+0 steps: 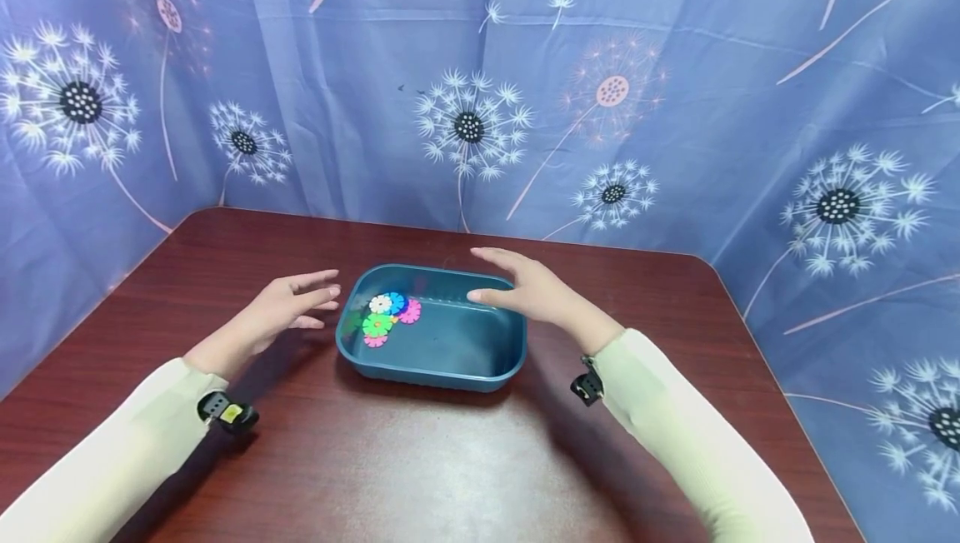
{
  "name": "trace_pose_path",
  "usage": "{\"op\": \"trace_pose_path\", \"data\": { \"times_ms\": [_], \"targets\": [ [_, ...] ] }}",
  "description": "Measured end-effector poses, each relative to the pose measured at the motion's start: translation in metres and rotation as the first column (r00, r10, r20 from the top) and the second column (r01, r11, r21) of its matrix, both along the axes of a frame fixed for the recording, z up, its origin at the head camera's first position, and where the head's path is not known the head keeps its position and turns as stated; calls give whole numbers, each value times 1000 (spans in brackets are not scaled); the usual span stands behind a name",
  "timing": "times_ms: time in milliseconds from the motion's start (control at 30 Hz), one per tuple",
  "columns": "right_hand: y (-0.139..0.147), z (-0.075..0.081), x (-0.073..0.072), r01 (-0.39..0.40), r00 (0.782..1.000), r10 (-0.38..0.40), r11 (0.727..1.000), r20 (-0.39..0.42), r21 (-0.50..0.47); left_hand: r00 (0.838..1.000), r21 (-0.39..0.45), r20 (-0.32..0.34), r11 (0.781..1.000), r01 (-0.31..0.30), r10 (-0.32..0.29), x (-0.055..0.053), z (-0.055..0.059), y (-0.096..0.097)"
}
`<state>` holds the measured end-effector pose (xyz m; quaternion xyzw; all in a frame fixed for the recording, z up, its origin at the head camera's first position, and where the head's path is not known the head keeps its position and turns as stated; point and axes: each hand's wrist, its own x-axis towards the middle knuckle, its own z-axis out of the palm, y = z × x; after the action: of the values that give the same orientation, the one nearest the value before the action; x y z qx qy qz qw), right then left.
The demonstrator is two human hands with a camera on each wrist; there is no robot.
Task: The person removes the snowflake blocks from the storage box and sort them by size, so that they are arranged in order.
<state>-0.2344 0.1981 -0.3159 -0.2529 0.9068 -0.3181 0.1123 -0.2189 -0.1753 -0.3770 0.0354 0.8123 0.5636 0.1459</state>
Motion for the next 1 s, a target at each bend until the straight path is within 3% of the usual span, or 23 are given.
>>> {"op": "trace_pose_path", "data": {
  "times_ms": [100, 267, 500, 767, 1000],
  "targets": [
    [-10, 5, -9, -50, 998, 50, 999, 34, -1, 999, 31, 46, 1000, -5, 4, -2, -3, 3],
    [-30, 12, -22, -116, 991, 113, 993, 68, 37, 996, 14, 91, 1000, -21, 19, -6, -7, 8],
    [-52, 11, -39, -210, 966, 203, 977, 158, 26, 995, -4, 94, 999, -38, 38, -10, -12, 16],
    [-80, -6, -55, -286, 938, 274, 958, 214, 24, 997, 45, 60, 998, -45, 42, -13, -19, 20],
    [-92, -26, -65, -289, 922, 278, 957, 268, 2, 996, 59, 72, 996, -61, 57, -12, -21, 21]
  ]
}}
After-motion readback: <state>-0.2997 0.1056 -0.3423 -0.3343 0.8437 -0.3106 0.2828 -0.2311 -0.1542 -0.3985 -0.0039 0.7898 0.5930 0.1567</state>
